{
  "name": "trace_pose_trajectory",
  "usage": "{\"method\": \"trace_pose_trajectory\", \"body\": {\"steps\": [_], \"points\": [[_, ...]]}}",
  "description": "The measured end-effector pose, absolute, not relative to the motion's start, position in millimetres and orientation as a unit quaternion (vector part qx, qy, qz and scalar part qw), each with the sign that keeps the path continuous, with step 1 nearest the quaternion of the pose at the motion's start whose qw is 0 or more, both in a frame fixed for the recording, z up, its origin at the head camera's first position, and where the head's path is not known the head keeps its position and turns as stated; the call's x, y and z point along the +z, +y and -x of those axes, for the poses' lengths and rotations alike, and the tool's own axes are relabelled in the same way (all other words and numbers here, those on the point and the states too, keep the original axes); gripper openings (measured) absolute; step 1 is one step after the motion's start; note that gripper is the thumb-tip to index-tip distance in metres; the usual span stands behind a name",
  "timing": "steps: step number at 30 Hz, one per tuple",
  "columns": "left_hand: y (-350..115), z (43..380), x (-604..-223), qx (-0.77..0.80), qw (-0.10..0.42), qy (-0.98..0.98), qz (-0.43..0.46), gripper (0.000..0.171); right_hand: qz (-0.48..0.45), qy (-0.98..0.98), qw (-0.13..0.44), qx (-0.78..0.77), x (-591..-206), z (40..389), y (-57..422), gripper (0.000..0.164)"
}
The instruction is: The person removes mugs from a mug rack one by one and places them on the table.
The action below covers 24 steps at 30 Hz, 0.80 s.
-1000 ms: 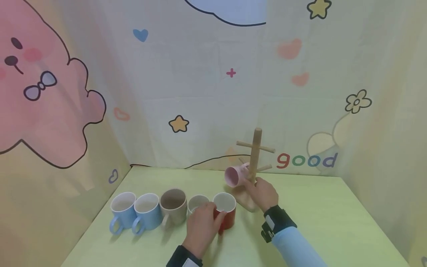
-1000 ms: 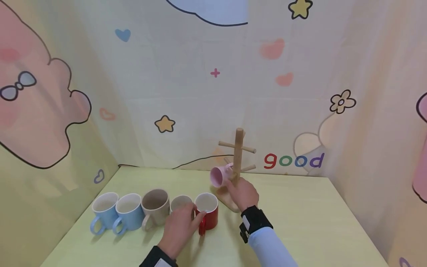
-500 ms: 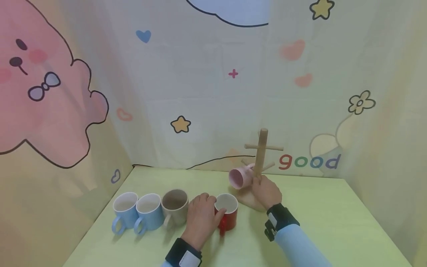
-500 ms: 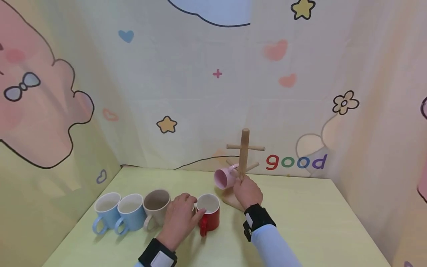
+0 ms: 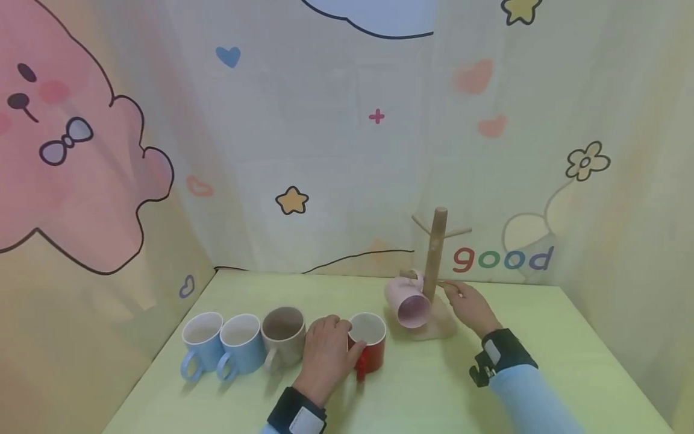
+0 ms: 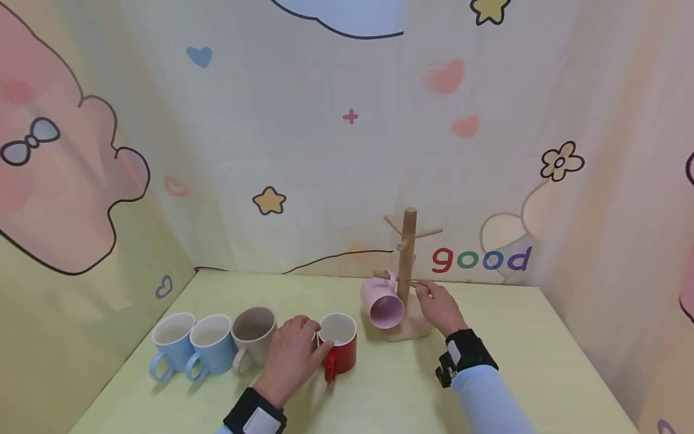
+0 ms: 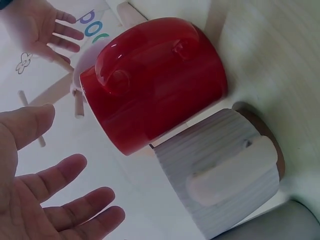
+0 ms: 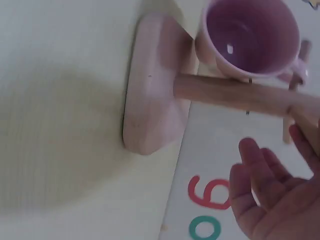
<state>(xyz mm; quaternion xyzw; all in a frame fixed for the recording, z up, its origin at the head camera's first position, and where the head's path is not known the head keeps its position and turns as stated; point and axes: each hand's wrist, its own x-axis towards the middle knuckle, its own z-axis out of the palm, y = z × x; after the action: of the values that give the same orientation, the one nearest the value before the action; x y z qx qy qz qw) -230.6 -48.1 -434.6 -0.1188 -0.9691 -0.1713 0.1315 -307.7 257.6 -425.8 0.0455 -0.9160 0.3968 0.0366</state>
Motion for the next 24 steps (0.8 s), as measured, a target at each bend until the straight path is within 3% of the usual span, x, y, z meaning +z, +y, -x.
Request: {"method": "trace_pose_trajectory", "body": {"steps": [4, 11, 17, 21, 24], "points": [[-47.4, 231.2, -434.3, -0.179, 0.126, -0.968, 0.121, 0.043, -0.023, -0.886, -0.002, 0.463, -422.9, 311.0, 279.3, 0.058], [-47.4, 232.1, -433.3, -0.180, 0.134, -0.966, 0.128, 0.042, 0.076, -0.880, 0.047, 0.466, -426.9, 315.3, 297.7, 0.079], [-48.6, 232.2, -432.1, -0.182, 0.142, -0.963, 0.137, 0.046, 0.137, -0.882, 0.055, 0.448, -437.8, 308.0, 277.5, 0.098], [-45.1, 234.6, -428.5, -0.172, 0.137, -0.964, 0.151, 0.054, 0.117, -0.879, 0.028, 0.462, -445.5, 298.3, 256.7, 0.112], [-40.3, 241.0, -422.1, -0.172, 0.103, -0.968, 0.151, 0.060, 0.093, -0.885, 0.011, 0.456, -451.8, 294.3, 241.4, 0.120]]}}
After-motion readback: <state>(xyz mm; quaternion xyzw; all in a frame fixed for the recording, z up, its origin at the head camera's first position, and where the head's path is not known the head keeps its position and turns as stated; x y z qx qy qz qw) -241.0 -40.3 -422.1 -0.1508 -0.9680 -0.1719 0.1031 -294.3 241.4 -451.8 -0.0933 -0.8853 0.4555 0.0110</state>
